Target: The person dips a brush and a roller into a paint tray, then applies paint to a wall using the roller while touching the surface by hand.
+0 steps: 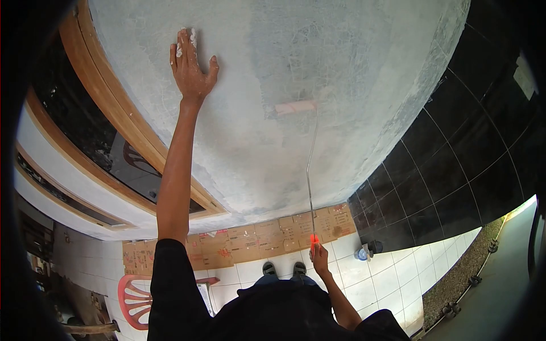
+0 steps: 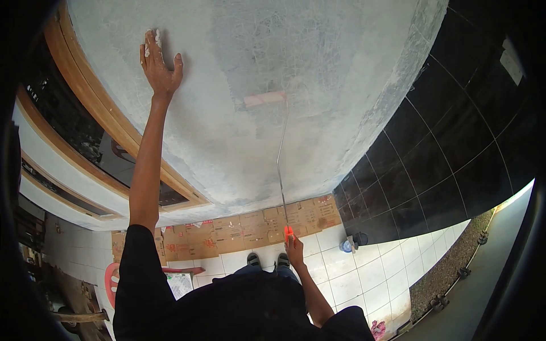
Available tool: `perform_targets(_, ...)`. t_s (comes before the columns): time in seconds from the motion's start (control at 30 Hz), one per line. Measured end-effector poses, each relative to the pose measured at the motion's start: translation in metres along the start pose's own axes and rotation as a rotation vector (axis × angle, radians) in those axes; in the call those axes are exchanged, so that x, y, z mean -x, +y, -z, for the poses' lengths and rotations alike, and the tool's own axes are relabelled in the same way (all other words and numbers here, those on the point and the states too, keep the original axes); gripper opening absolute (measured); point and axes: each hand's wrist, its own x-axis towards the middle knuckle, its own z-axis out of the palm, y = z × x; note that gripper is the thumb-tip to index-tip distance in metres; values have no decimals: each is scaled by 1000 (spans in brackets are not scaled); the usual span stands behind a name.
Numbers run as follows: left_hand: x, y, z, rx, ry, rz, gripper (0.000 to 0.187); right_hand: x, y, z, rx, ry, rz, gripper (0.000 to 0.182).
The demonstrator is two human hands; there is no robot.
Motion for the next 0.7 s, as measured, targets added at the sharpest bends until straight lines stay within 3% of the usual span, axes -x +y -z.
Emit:
perform_targets(0.17, 0, 2, 1, -22, -47, -6, 70, 51, 95, 24, 90, 34, -156, 48)
perform_targets(0.3, 1, 2, 2, -18, -74, 13, 70, 49, 47, -2, -7, 45, -153, 50)
perform_targets(0.37, 1, 5, 2, 14, -46, 49, 67, 29, 7, -12, -199, 12, -90, 52)
perform_targets(0.6, 1, 5, 1, 37, -26, 50, 69, -67, -207, -11, -243, 71, 200, 52)
perform_targets(0.7, 0, 4, 3, 22, -38, 39, 68, -95, -275, -1, -310, 42, 232, 53)
